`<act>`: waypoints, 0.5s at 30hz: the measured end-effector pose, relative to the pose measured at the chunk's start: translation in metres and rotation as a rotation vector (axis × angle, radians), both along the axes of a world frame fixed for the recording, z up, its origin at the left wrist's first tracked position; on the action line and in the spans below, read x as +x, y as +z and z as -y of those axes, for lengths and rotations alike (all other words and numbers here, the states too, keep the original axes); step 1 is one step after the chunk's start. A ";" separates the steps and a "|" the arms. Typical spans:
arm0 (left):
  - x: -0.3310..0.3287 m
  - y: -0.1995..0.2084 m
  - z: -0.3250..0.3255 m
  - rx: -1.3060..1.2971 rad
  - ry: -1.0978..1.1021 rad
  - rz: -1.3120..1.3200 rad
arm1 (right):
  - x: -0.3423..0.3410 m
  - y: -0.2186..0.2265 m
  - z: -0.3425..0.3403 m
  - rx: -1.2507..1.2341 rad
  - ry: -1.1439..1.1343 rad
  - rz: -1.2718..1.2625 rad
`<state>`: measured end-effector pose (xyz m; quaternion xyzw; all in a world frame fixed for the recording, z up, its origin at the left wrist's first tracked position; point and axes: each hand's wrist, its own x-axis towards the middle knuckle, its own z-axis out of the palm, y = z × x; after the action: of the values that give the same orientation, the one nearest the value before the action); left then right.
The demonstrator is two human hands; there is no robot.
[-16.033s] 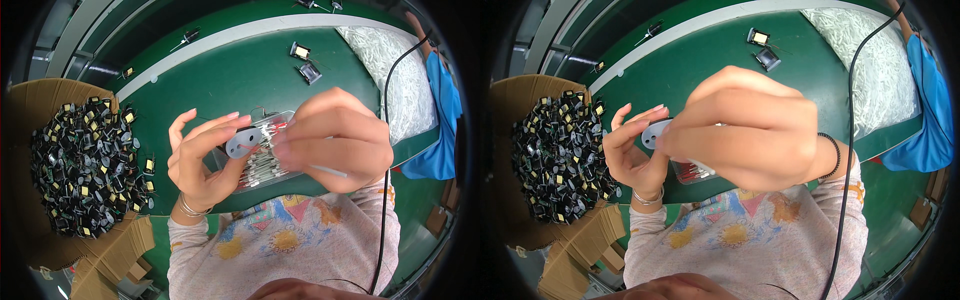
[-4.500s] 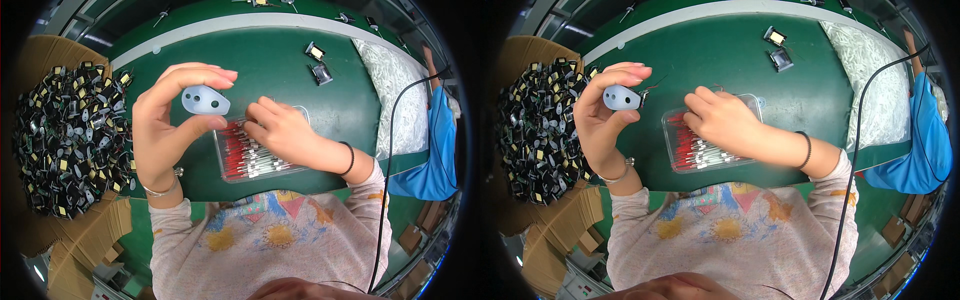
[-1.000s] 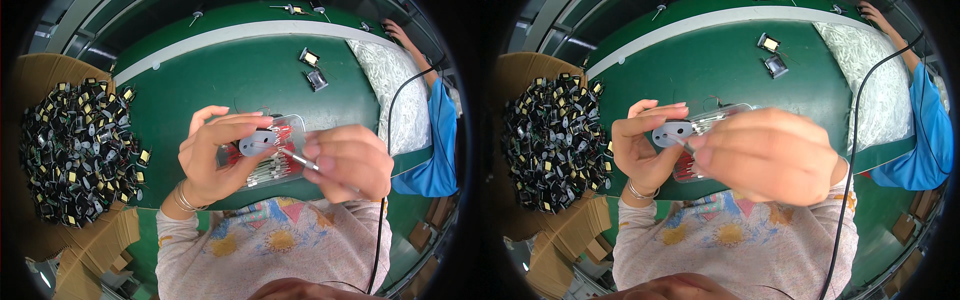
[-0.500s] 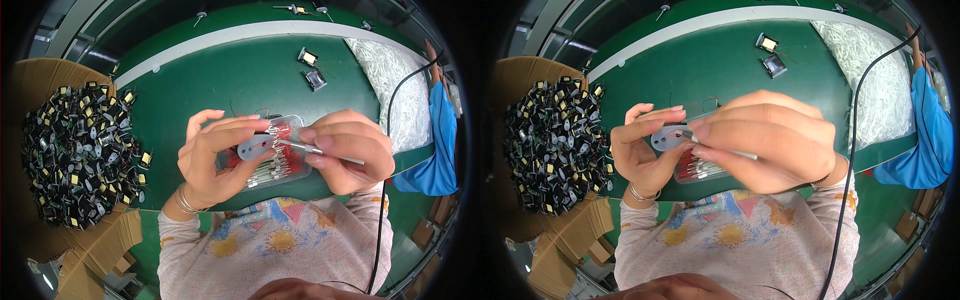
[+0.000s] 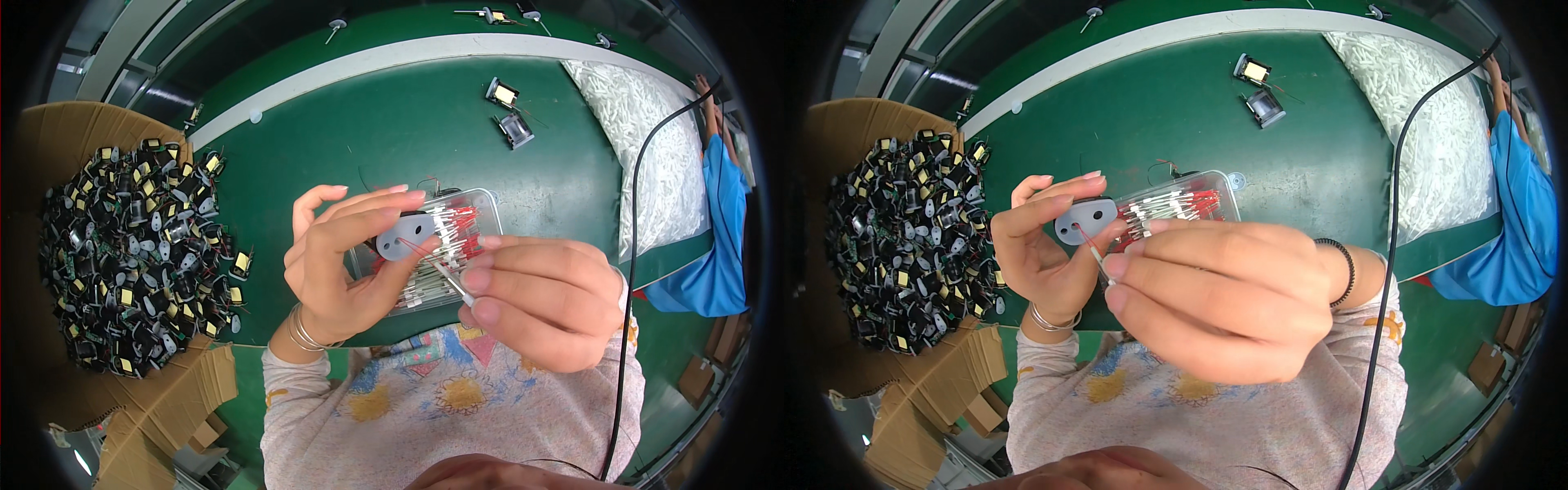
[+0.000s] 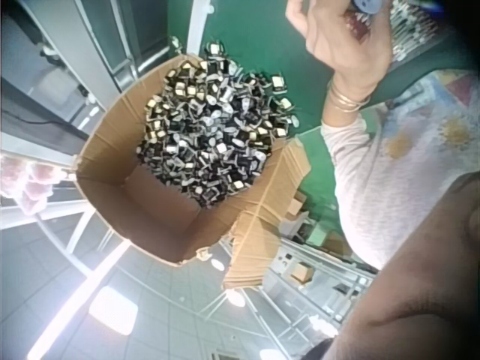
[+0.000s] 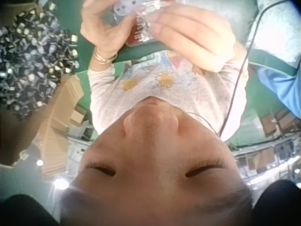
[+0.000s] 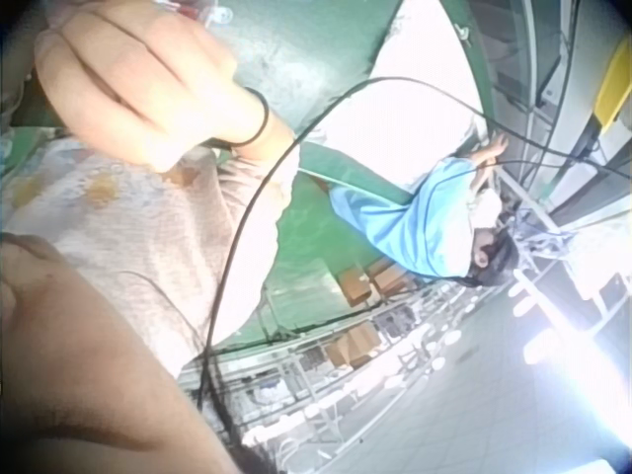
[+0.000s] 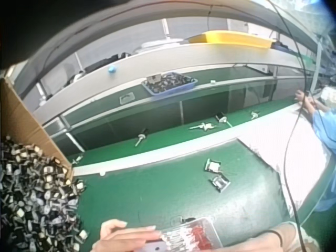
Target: The person assembles electronic components by inserting a wire into a small gray plastic part using a metal tool and then joining it with a black component.
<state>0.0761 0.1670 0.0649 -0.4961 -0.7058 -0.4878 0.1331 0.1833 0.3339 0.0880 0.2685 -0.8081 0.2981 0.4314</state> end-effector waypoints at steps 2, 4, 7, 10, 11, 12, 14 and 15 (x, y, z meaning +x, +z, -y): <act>0.001 0.002 0.001 -0.048 -0.012 0.015 | 0.000 -0.001 -0.001 0.008 0.007 -0.008; 0.000 0.002 0.002 -0.054 -0.008 0.008 | 0.000 -0.002 -0.001 0.008 0.017 -0.005; 0.000 0.003 0.002 -0.060 -0.002 -0.008 | 0.000 -0.002 -0.001 -0.030 0.001 0.025; 0.001 0.003 0.002 -0.065 0.014 -0.028 | -0.003 -0.002 -0.002 -0.019 -0.003 0.001; 0.001 0.002 0.003 -0.066 0.025 -0.037 | -0.004 -0.002 -0.001 -0.009 -0.001 -0.013; 0.001 0.003 0.002 -0.067 0.024 -0.036 | -0.004 -0.002 -0.001 -0.004 -0.002 -0.018; 0.001 0.003 0.002 -0.063 0.042 -0.069 | -0.004 -0.001 -0.002 0.012 -0.006 -0.026; 0.001 0.002 0.002 -0.064 0.042 -0.070 | -0.005 -0.001 -0.001 0.017 -0.006 -0.028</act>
<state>0.0769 0.1653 0.0670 -0.5020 -0.7261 -0.4446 0.1519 0.1787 0.3352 0.0870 0.2739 -0.8054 0.2861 0.4410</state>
